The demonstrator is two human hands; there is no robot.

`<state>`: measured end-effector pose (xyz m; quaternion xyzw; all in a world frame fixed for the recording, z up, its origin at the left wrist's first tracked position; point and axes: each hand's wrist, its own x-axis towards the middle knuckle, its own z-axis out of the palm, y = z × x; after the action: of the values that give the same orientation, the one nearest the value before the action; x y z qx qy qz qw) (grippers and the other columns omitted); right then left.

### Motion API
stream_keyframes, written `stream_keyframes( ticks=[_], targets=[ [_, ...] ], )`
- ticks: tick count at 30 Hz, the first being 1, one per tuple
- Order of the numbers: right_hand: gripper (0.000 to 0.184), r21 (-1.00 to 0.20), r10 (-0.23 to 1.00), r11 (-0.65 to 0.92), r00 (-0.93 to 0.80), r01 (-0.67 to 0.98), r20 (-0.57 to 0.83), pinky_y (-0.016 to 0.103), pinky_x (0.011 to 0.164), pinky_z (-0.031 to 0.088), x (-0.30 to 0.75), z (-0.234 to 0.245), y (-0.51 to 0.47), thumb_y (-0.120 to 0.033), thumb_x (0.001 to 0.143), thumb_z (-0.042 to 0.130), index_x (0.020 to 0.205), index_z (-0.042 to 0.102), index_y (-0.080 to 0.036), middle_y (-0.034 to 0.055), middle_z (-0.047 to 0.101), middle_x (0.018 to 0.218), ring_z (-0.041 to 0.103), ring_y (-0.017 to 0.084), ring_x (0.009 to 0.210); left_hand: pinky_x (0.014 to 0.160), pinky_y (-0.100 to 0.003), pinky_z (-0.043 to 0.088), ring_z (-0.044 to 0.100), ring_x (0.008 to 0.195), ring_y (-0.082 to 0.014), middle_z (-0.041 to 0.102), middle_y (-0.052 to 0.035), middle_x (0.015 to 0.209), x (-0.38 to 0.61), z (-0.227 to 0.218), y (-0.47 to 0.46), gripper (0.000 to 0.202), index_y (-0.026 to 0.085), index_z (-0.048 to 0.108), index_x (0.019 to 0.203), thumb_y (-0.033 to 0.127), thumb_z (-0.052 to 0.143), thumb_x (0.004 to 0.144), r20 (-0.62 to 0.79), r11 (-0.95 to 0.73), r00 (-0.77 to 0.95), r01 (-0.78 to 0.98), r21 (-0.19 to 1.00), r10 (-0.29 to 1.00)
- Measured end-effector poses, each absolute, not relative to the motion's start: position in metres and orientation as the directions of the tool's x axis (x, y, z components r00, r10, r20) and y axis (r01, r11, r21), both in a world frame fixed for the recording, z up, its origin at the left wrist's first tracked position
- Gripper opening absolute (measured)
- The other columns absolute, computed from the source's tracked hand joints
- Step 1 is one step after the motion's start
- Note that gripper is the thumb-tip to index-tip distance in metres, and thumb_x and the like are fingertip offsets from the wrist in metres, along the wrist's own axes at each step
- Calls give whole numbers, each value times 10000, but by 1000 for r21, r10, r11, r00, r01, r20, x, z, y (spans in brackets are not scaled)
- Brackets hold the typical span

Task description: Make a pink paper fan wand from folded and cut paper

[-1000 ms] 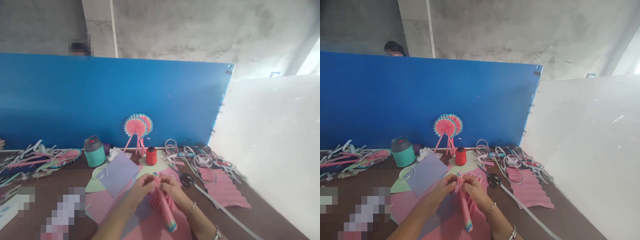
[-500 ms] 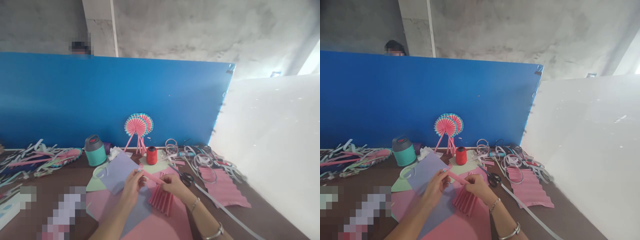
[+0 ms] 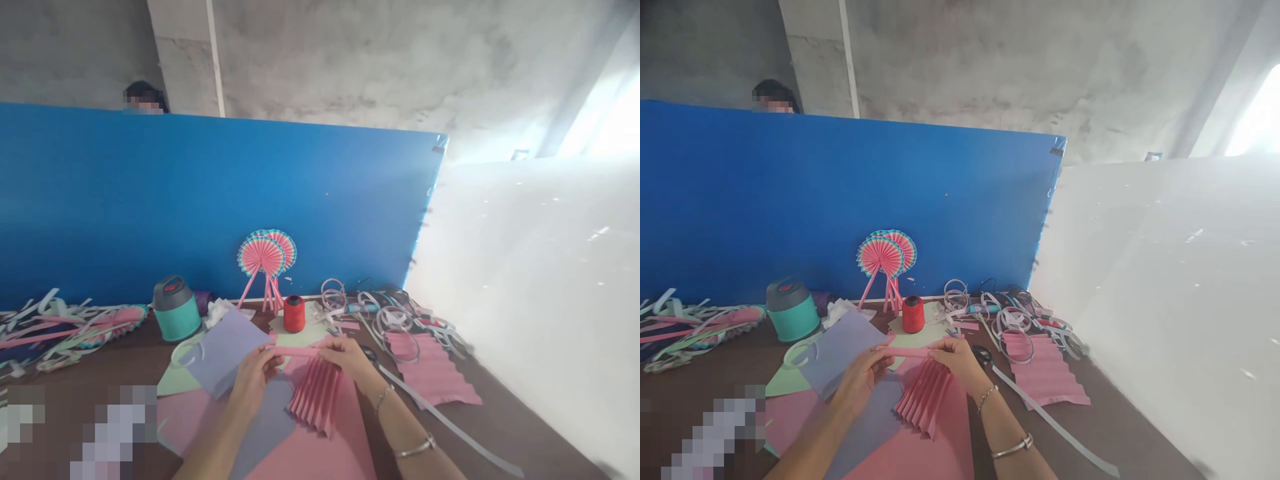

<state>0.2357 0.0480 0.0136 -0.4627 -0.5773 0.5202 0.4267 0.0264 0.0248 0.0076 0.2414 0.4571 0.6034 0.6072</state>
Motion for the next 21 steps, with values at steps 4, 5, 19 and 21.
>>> stream_keyframes(
  ticks=[4, 5, 19, 21],
  targets=[
    [476, -963, 987, 149, -94, 226, 131, 261, 510, 313, 242, 14, 52, -599, 756, 608, 582, 637, -157, -18, 474, 503, 396, 107, 496, 574, -203, 478, 670, 648, -135, 690, -10, 670, 28, 7, 23, 168, 152, 651, 740, 184, 769, 623, -266, 180, -101, -508, 842, 959],
    [502, -934, 985, 167, -23, 315, 168, 269, 531, 339, 244, 14, 53, -609, 802, 541, 609, 647, -158, -2, 505, 527, 435, 125, 518, 595, -207, 486, 665, 643, -131, 684, -5, 664, 29, 7, 23, 158, 152, 653, 726, 167, 771, 621, -260, 171, -107, -514, 841, 960],
    [286, -219, 838, -458, 501, 861, 215, 448, 789, 378, 290, 7, 52, -49, 812, 427, 1022, 616, -92, 219, 619, 1042, 574, 345, 1015, 603, -199, 505, 650, 587, -117, 658, 50, 596, 26, 4, 25, 391, 214, 478, 741, 182, 827, 569, -170, 51, -163, -559, 828, 972],
    [283, -232, 841, -454, 500, 860, 208, 445, 785, 383, 293, 4, 54, -43, 814, 423, 1014, 616, -96, 215, 632, 1018, 596, 341, 993, 603, -200, 509, 649, 580, -115, 645, 55, 579, 26, 2, 26, 447, 215, 458, 718, 221, 856, 515, -145, 29, -163, -563, 826, 976]
  ],
)
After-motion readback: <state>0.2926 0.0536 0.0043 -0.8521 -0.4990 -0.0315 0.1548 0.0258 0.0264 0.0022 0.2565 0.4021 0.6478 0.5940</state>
